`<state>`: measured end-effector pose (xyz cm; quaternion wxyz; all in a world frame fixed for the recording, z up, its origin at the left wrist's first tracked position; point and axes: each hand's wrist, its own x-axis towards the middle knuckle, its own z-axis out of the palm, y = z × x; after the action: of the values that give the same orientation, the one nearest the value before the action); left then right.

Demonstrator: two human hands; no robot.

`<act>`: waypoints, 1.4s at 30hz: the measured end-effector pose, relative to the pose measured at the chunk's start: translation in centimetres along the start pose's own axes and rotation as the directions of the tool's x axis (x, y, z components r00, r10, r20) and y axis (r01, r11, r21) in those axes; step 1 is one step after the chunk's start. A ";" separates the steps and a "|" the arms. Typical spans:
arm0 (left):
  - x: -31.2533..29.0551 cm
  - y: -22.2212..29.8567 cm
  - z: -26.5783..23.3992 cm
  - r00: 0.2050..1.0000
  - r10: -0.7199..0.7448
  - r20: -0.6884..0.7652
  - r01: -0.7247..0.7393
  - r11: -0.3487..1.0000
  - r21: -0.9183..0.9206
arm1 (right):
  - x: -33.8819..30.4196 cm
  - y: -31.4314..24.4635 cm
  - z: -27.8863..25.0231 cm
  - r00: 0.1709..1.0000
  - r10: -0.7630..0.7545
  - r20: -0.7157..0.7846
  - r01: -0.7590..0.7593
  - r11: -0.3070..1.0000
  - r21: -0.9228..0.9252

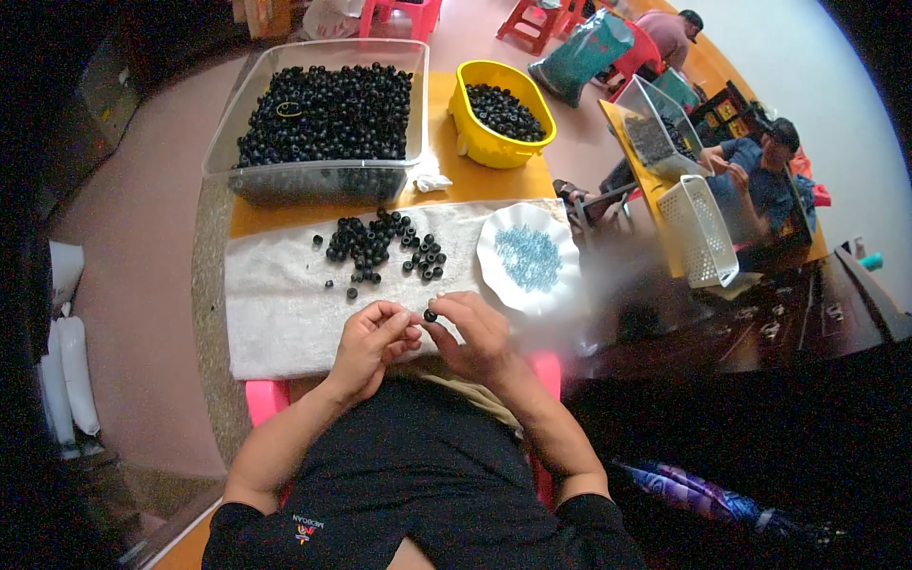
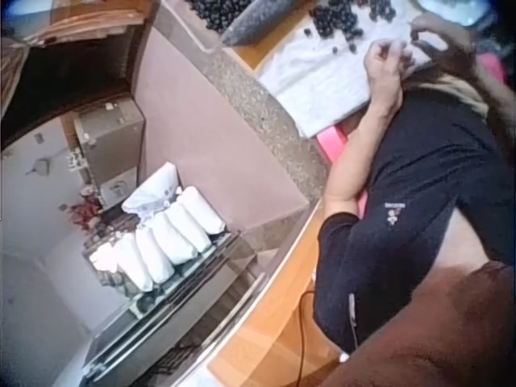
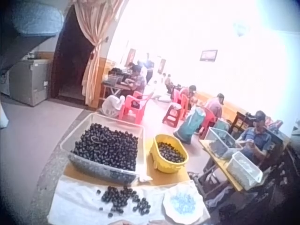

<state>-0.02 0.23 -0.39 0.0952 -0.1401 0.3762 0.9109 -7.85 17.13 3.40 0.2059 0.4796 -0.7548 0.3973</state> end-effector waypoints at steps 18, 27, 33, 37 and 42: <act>-0.1 -0.1 -0.1 1.000 -0.002 -0.015 0.002 1.000 0.009 | 14.1 13.7 -4.8 0.935 0.078 -0.345 -0.157 0.965 -0.208; 0.0 0.2 -0.4 1.000 0.001 0.010 -0.001 1.000 0.009 | 12.3 13.3 -1.5 0.970 0.219 -0.108 -0.235 0.957 -0.171; 0.5 -0.6 -0.6 0.999 0.012 0.038 -0.012 1.000 -0.004 | 7.7 7.3 2.0 0.917 0.080 0.391 -0.033 0.991 -0.127; 0.3 -0.7 -0.8 0.999 0.019 0.029 -0.019 1.000 -0.008 | 8.2 4.2 2.8 0.804 0.137 0.579 0.006 0.971 -0.239; 0.2 -0.6 -0.5 1.000 0.017 0.024 -0.017 1.000 -0.011 | 7.4 5.3 3.4 0.700 0.113 0.705 0.149 0.943 -0.299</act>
<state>0.09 0.25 -1.17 0.0914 -0.1264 0.3711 0.9154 -15.72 11.51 4.34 -0.0208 0.5612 -0.8262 0.0446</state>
